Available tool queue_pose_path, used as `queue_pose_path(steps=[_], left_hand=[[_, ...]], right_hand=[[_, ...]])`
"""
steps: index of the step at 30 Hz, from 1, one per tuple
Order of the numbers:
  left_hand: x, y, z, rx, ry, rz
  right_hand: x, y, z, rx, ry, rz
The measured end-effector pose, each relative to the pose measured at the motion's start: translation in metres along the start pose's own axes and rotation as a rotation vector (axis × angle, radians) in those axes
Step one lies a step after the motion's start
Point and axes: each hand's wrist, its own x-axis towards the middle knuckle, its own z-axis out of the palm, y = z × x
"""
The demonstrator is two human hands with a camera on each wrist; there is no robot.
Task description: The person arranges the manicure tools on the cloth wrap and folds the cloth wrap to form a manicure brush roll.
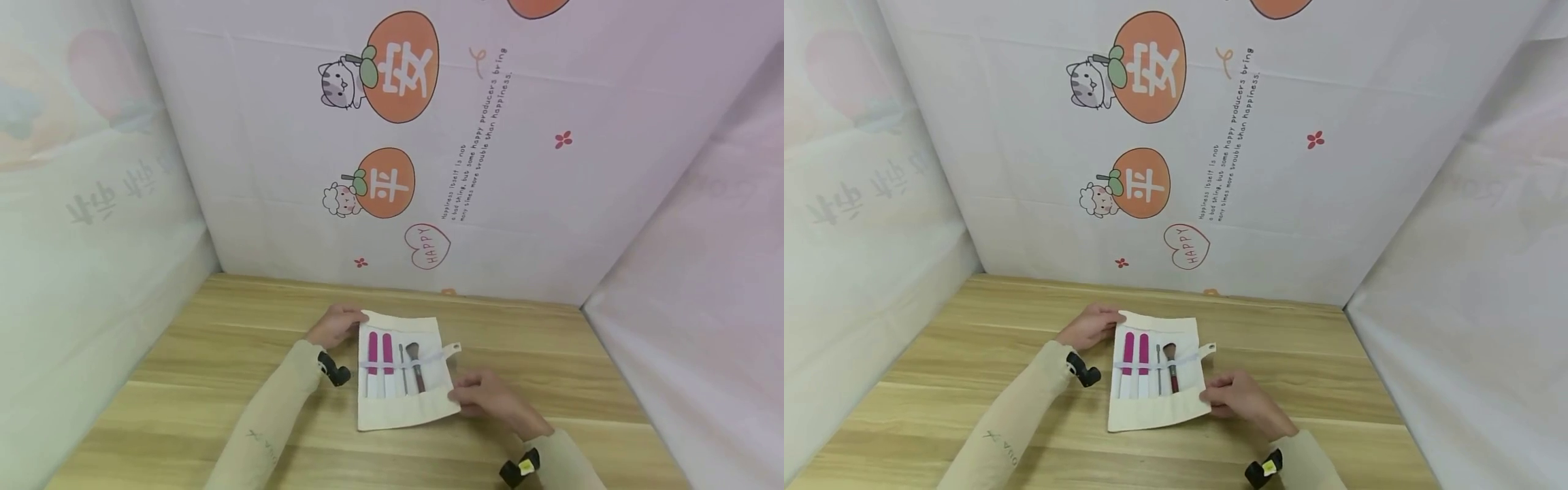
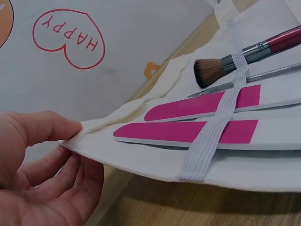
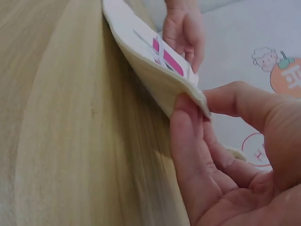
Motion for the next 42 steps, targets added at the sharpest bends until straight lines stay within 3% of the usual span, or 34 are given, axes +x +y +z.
queue_pose_path(steps=[8,11,18,29,39,42], left_hand=[[-0.009,0.000,-0.016,-0.055,-0.043,0.000],[-0.013,0.002,-0.022,-0.056,-0.057,0.002],[-0.020,0.002,-0.038,-0.025,-0.093,0.007],[-0.048,-0.001,-0.064,0.042,-0.189,0.034],[-0.080,0.002,-0.071,0.183,-0.257,0.015],[-0.091,0.003,-0.067,0.240,-0.239,-0.006]], right_hand=[[0.008,0.006,-0.013,0.271,-0.091,0.015],[0.009,0.007,-0.017,0.327,-0.103,0.018],[0.011,-0.001,-0.024,0.320,-0.119,0.014],[0.021,-0.014,-0.033,0.303,-0.121,0.013],[0.037,-0.025,-0.040,0.269,-0.041,0.036],[0.044,-0.026,-0.044,0.245,-0.017,0.047]])
